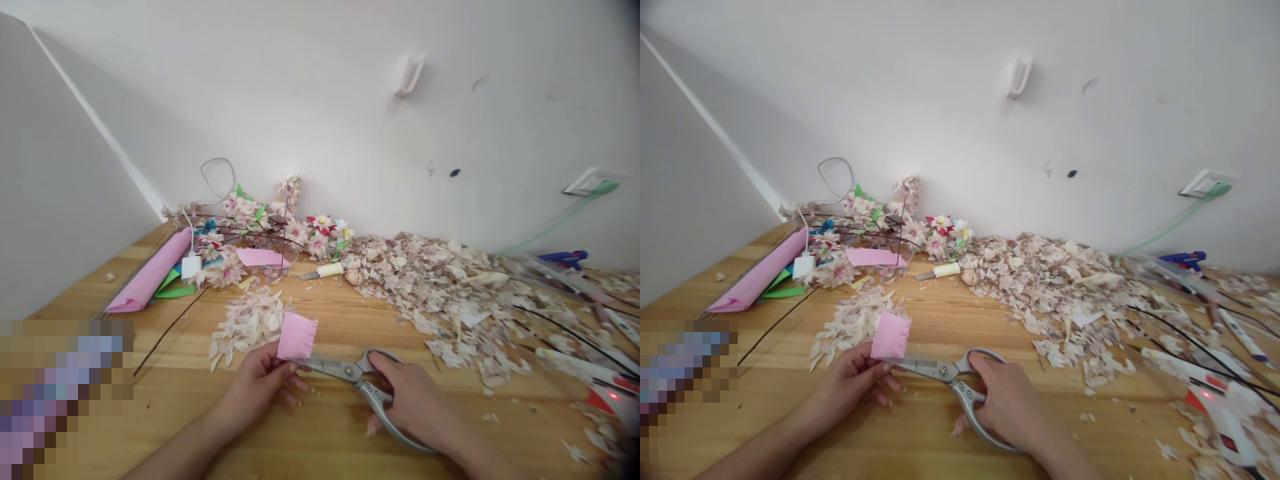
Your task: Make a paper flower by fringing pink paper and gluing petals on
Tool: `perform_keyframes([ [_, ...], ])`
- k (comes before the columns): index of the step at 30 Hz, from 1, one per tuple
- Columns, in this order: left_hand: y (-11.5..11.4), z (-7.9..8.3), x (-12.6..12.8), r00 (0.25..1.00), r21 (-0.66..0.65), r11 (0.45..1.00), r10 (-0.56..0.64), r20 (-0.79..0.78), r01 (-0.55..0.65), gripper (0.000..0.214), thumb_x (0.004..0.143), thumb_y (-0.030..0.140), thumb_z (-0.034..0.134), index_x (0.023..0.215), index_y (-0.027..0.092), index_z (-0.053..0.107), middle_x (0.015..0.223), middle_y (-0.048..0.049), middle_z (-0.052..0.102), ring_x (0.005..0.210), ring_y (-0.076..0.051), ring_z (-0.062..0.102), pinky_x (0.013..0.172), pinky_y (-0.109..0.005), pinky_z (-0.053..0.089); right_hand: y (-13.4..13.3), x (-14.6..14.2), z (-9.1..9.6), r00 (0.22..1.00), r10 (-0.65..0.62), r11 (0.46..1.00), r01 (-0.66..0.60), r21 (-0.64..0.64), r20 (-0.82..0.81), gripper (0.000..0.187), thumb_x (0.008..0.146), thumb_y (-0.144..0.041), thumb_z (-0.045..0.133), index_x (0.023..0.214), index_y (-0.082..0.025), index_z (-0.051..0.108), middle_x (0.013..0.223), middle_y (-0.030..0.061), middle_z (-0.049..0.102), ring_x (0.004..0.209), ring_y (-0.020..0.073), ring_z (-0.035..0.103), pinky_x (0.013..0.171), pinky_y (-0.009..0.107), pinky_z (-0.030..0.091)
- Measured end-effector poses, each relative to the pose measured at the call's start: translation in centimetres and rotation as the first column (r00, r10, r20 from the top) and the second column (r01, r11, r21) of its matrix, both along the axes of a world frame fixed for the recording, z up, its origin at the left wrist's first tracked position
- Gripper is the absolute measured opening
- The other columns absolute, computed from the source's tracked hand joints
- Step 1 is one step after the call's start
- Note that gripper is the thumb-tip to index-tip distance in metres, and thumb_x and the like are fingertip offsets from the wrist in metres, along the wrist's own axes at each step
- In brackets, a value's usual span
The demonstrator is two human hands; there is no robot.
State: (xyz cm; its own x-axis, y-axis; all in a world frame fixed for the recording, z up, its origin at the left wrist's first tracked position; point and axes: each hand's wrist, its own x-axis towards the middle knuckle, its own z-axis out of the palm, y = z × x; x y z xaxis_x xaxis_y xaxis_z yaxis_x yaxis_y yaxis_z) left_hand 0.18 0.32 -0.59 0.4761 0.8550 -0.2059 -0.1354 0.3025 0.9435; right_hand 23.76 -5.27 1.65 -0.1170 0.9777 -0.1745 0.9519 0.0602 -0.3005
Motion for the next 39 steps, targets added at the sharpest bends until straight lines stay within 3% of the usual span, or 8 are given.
perform_keyframes([
  [23, -0.08, -0.03, -0.02, 1.0, -0.052, 0.999, 0.011, 0.02, -0.01, 0.034, 0.058, 0.041, 0.075, 0.076, 0.014, 0.064, 0.075, -0.0036, 0.072, 0.057, -0.015, 0.067, 0.045, -0.022, 0.052, 0.19, 0.25, -0.07, 1.0, -0.016, 1.0, 0.016, -0.003, -0.018, 0.041, 0.055, -0.051, 0.071, 0.079, -0.023, 0.052, 0.074, 0.0011, 0.066, 0.065, 0.022, 0.059, 0.052, 0.024, 0.032],
  [32, 0.03, -0.12, 0.12, 0.999, -0.046, 0.998, 0.032, 0.037, -0.03, 0.034, 0.055, 0.041, 0.075, 0.072, 0.015, 0.063, 0.058, 0.0002, 0.069, 0.053, -0.015, 0.066, 0.042, -0.019, 0.05, 0.24, 0.31, -0.01, 1.0, 0.016, 0.999, -0.017, 0.037, 0.026, 0.048, 0.053, -0.052, 0.072, 0.086, -0.023, 0.051, 0.082, 0.0028, 0.065, 0.074, 0.0243, 0.06, 0.06, 0.027, 0.036],
  [39, 0.26, -0.17, 0.07, 0.998, -0.049, 0.998, 0.042, 0.036, -0.04, 0.031, 0.057, 0.039, 0.074, 0.072, 0.014, 0.062, 0.058, -0.0009, 0.07, 0.053, -0.015, 0.067, 0.043, -0.019, 0.05, 0.15, 0.07, -0.39, 1.0, 0.02, 0.997, -0.021, 0.07, 0.02, 0.041, 0.06, -0.05, 0.068, 0.084, -0.022, 0.049, 0.084, 0.0038, 0.065, 0.077, 0.0251, 0.06, 0.062, 0.028, 0.038],
])
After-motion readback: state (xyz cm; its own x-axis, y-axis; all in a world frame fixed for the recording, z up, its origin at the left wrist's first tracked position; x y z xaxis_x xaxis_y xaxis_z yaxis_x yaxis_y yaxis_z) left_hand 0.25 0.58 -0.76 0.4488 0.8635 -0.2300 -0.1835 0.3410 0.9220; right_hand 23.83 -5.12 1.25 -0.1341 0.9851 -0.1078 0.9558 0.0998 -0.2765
